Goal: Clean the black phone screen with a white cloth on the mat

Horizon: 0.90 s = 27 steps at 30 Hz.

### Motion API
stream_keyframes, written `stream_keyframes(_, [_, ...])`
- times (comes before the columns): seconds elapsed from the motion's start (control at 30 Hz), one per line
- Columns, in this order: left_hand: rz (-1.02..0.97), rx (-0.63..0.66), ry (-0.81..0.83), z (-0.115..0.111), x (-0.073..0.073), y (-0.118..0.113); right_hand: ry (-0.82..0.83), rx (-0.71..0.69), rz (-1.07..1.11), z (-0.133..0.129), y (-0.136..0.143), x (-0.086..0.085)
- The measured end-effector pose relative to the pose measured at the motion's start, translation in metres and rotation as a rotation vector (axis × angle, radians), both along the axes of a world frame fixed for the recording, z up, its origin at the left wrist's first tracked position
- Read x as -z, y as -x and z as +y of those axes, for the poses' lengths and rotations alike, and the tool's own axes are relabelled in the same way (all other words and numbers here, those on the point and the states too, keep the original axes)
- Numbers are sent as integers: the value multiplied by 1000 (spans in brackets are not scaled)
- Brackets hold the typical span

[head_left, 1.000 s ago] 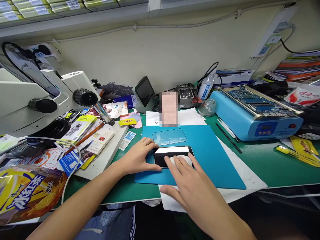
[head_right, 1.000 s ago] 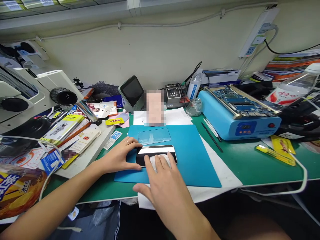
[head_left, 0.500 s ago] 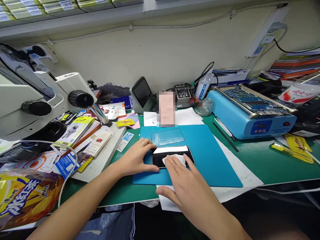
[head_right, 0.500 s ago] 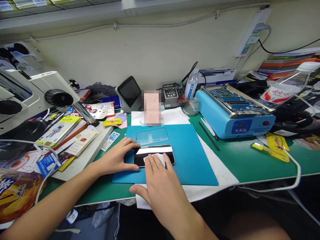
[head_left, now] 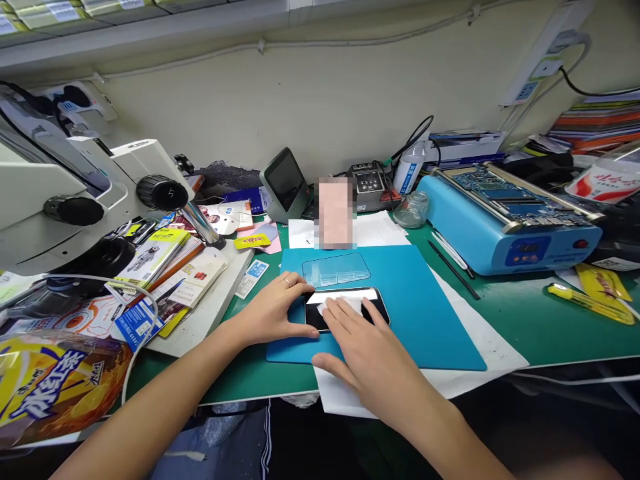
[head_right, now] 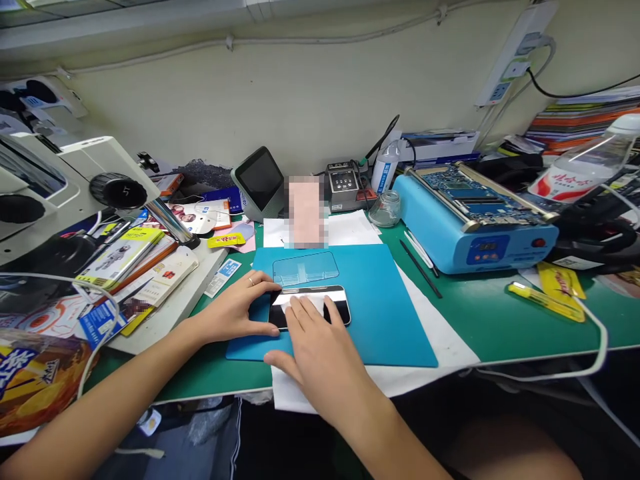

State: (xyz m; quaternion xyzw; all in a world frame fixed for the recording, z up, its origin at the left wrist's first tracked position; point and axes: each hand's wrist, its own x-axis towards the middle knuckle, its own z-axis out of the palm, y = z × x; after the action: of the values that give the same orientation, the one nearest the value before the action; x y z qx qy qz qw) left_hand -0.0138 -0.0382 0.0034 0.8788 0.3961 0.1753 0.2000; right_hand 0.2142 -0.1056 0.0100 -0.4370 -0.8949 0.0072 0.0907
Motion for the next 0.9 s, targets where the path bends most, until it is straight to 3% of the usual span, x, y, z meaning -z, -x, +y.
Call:
stream_keyframes(0.23, [13, 9, -9, 0, -2, -1, -64, 4, -17, -7, 19, 5])
stream_keyframes(0.43, [6, 2, -39, 0, -1, -2, -39, -53, -3, 3, 27, 8])
stream_keyframes(0.9, [-12, 3, -42, 1, 4, -2, 58, -35, 73, 6, 35, 0])
